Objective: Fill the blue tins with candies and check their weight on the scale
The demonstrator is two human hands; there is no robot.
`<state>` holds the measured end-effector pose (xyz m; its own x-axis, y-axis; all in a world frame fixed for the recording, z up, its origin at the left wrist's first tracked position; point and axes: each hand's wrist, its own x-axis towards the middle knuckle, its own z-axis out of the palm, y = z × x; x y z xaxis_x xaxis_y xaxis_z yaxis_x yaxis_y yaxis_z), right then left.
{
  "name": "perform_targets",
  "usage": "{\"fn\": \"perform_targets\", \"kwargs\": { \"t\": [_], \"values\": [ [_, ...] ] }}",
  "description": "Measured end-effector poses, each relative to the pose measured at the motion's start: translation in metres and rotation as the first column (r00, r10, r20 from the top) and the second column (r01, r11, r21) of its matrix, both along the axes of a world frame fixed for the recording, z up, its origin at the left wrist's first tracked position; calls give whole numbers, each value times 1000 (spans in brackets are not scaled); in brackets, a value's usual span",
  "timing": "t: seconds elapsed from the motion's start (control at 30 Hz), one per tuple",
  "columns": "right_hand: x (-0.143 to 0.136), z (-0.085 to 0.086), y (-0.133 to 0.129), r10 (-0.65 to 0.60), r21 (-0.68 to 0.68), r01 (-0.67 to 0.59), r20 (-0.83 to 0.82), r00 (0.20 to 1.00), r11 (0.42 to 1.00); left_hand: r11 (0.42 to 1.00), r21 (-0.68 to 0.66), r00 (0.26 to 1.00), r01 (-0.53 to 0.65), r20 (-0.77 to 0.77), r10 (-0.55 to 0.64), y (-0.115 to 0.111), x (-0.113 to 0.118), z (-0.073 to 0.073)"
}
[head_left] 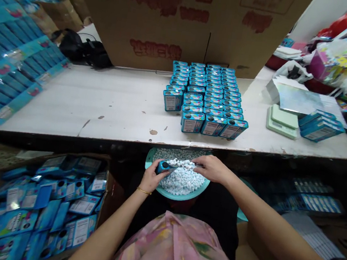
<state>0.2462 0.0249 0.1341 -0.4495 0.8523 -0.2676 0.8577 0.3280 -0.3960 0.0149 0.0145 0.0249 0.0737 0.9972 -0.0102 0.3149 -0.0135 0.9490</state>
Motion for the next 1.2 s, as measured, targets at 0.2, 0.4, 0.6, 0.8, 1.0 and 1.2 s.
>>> {"fn": "perform_targets", "kwargs": {
  "t": [0.2,0.4,0.6,0.8,1.0,1.2],
  "values": [
    [-37,30,0,86,40,-106,334,939,994,998,21,997,55,-47,-54,-1,7,2],
    [-40,38,-3,64,79,-99,360,931,992,1000,28,1000,12,2,-12,0,4,2],
    [21,-11,-15,-116,32,112,399,910,993,985,-125,969,-118,201,142,1,-13,-12],
    [-6,-103,-21,-189,-63,214,276,943,975,895,-441,810,-69,499,308,1,14,-29],
    [-21,-130,-11,-276,-110,276,10,961,955,886,-463,774,10,565,287,1,26,-10],
    [8,-106,-11,-295,-153,262,-255,921,953,957,-241,919,-158,319,232,-4,-20,-6]
  ]
}}
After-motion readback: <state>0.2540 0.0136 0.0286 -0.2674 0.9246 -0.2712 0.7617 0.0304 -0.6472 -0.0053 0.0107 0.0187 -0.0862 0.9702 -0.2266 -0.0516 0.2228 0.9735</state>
